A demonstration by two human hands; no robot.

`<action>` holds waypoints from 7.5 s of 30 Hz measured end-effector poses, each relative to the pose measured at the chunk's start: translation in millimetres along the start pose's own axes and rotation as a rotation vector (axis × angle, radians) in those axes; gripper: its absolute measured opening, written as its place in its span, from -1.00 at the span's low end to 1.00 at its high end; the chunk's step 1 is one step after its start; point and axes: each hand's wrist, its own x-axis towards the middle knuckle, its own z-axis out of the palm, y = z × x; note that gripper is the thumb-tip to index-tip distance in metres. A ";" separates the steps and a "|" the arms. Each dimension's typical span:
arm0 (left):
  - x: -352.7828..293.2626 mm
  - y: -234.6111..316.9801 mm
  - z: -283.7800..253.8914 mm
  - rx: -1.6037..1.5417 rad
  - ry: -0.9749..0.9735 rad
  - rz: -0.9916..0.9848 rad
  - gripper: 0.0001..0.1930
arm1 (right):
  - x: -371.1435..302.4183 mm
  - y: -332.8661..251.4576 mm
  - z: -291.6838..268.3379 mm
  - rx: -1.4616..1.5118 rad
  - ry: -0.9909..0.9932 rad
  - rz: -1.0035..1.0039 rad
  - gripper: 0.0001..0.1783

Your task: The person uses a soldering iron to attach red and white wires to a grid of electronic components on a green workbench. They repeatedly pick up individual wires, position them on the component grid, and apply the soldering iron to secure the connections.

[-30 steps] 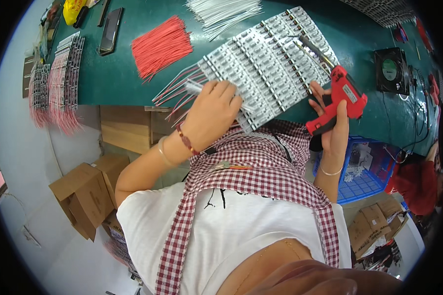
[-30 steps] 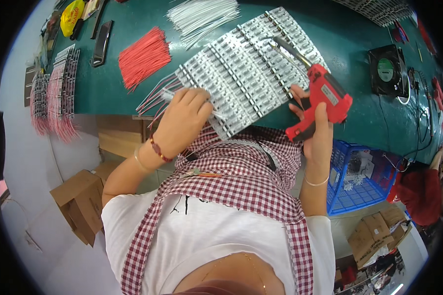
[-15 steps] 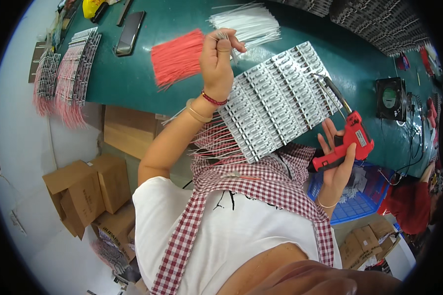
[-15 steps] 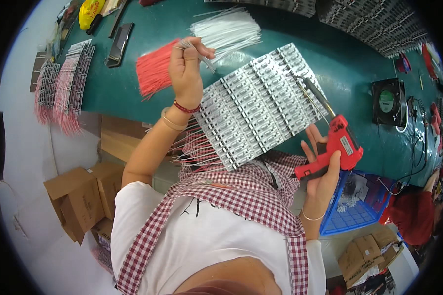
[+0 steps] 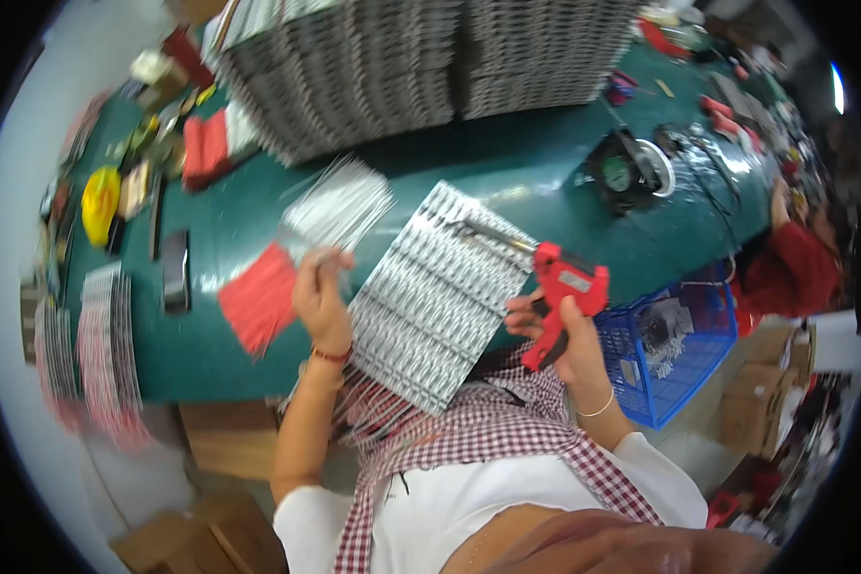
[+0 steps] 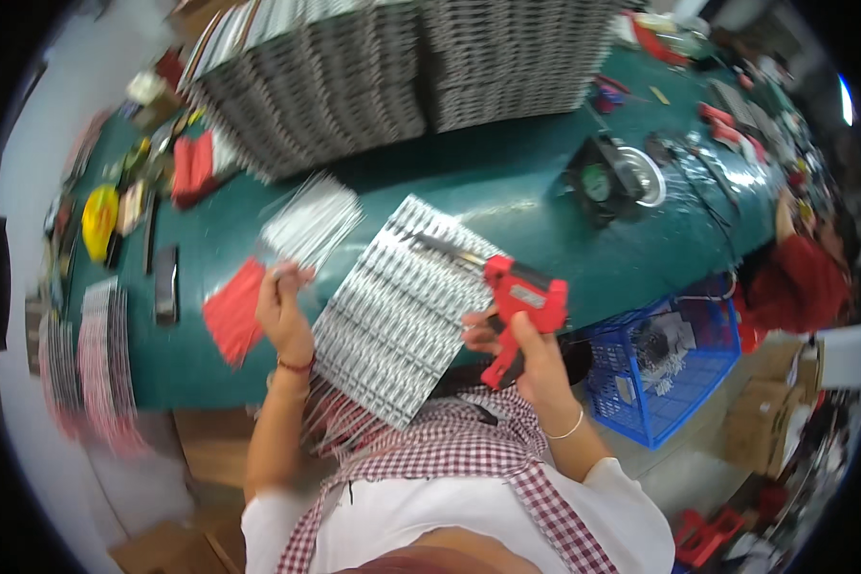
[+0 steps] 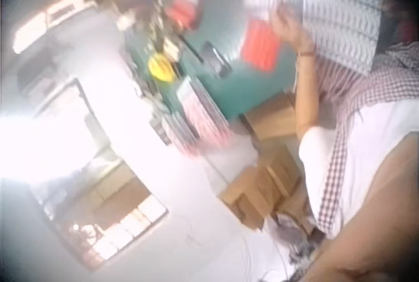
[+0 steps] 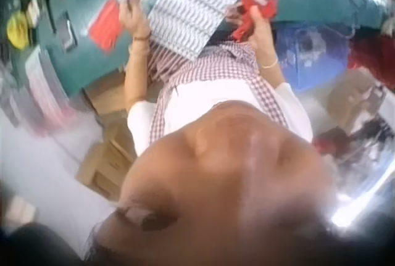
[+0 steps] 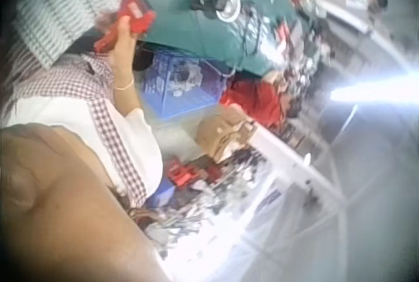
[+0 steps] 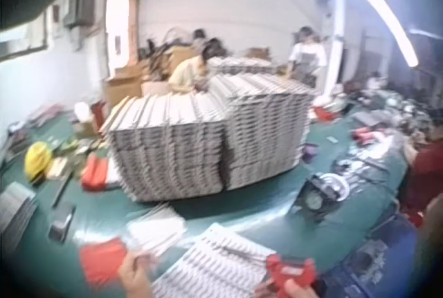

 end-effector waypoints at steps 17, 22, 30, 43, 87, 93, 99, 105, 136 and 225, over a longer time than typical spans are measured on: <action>-46.6 19.8 -52.4 0.892 -0.514 0.275 -0.81 | -19.1 25.7 17.0 -0.226 -0.050 0.042 -0.34; -57.5 0.9 -50.6 0.956 -0.491 0.373 -0.74 | -12.8 39.5 30.0 -0.443 -0.084 0.173 -0.40; -50.7 -2.5 -57.4 0.992 -0.497 0.390 -0.65 | -6.6 42.8 55.9 -0.582 -0.045 0.262 -0.62; -47.1 -2.4 -58.2 1.001 -0.521 0.351 -0.65 | -16.7 53.2 48.8 -0.738 0.010 0.259 -0.90; -56.1 -2.9 -50.3 1.012 -0.533 0.426 -0.70 | -35.2 62.3 29.0 -0.907 -0.071 0.067 -0.52; -51.5 3.2 -51.2 1.099 -0.605 0.425 -0.70 | -28.9 53.6 38.2 -0.787 -0.083 0.075 -0.30; -61.4 3.4 -51.2 0.971 -0.502 0.489 -0.67 | -35.3 57.2 30.4 -0.752 -0.058 0.116 -0.28; -67.8 0.5 -48.0 0.988 -0.545 0.416 -0.68 | -38.8 57.3 27.4 -0.837 -0.075 0.145 -0.44; -66.7 0.2 -47.1 1.007 -0.531 0.423 -0.74 | -43.7 59.5 15.7 -0.850 -0.098 0.032 -0.33; -94.2 11.9 -34.1 0.979 -0.582 0.413 -0.67 | -72.1 64.7 -30.3 -0.905 -0.160 0.031 -0.43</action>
